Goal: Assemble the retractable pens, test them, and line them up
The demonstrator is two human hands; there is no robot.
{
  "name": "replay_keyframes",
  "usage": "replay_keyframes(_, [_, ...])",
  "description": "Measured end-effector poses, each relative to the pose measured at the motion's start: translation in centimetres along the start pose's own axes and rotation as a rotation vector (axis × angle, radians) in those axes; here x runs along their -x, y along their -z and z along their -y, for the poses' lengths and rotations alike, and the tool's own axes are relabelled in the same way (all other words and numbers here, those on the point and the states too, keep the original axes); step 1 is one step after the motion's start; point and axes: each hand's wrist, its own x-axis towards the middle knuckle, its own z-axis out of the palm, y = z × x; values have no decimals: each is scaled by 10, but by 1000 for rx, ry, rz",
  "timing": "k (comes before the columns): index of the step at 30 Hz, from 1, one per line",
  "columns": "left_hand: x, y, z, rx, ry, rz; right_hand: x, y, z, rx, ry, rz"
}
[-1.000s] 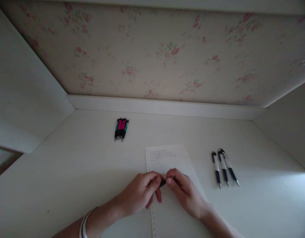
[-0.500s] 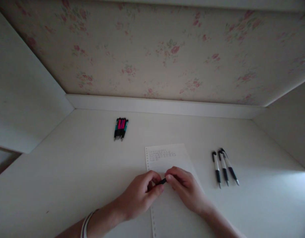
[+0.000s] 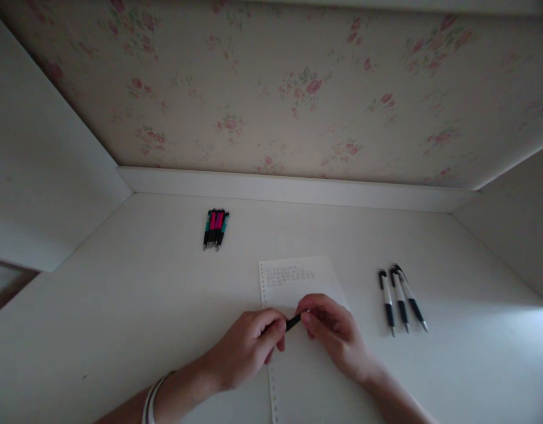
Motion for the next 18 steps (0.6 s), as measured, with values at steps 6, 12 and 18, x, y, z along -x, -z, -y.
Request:
replay_keyframes(6, [0, 1, -1, -30, 20, -3, -2, 1, 3, -107, 0, 0])
replay_keyframes(12, [-1, 0, 1, 37, 26, -21, -7, -1, 2, -199, 21, -84])
replay_keyframes(18, [-5, -1, 8, 257, 38, -95, -11, -5, -5, -82, 73, -410])
